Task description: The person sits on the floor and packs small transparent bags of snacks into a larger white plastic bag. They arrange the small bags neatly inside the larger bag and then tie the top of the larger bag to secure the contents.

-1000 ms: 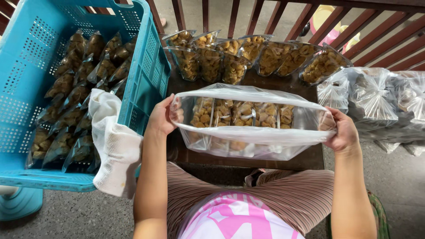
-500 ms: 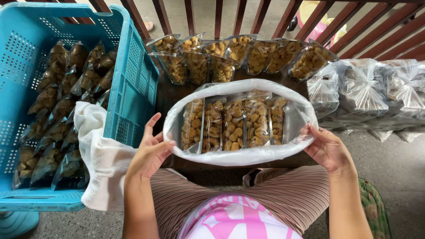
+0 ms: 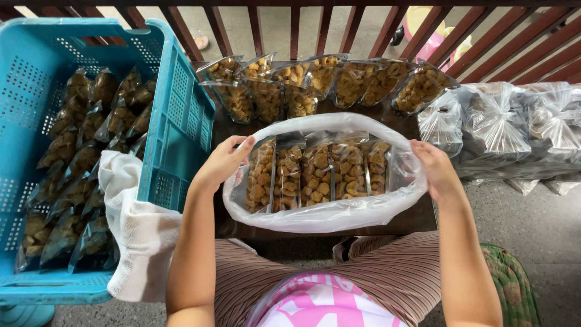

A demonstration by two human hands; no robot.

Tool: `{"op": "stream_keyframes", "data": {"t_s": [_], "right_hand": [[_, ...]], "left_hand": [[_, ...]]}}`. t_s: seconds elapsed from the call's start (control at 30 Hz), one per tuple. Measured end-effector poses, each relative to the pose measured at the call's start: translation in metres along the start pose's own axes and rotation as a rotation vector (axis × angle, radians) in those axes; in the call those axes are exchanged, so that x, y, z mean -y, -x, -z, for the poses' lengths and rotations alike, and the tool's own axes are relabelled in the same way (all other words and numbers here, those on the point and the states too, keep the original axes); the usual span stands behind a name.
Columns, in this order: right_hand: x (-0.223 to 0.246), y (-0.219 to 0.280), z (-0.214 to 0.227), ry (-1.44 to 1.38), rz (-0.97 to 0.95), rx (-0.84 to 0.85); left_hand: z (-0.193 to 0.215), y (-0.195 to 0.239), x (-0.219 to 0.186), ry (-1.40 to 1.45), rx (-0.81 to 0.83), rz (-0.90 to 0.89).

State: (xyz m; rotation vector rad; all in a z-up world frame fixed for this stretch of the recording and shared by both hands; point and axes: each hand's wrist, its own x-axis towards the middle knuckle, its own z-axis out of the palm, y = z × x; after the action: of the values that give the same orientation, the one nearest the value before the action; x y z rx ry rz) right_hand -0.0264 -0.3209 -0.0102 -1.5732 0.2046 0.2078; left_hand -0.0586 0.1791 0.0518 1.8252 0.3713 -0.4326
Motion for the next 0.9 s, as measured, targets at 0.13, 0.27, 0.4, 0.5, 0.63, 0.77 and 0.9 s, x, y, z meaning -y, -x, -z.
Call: {"op": "stream_keyframes", "data": {"t_s": [0.13, 0.27, 0.4, 0.5, 0.63, 0.77, 0.9], "right_hand": [[0.0, -0.023, 0.012, -0.529, -0.175, 0.274], [0.012, -0.036, 0.024, -0.131, -0.23, 0.063], [0.028, -0.097, 0.04, 0.625, 0.206, -0.134], [0.034, -0.155, 0.059, 1.2, 0.647, -0.41], [0.03, -0.209, 0.075, 1.458, 0.82, -0.462], [0.013, -0.217, 0.086, 1.323, 0.301, -0.448], [-0.007, -0.177, 0.116, 1.386, 0.535, -0.506]], "left_hand": [[0.013, -0.008, -0.013, 0.157, -0.033, -0.071], [0.02, 0.007, -0.016, 0.098, -0.111, -0.109], [0.003, 0.038, -0.029, -0.561, -0.494, -0.477], [-0.032, 0.068, -0.041, -0.897, -0.84, -0.67], [-0.077, 0.109, -0.05, -0.83, -0.142, -0.883], [-0.09, 0.13, -0.051, -0.745, 0.492, -0.539], [-0.078, 0.115, -0.041, -0.514, 0.512, -0.757]]}}
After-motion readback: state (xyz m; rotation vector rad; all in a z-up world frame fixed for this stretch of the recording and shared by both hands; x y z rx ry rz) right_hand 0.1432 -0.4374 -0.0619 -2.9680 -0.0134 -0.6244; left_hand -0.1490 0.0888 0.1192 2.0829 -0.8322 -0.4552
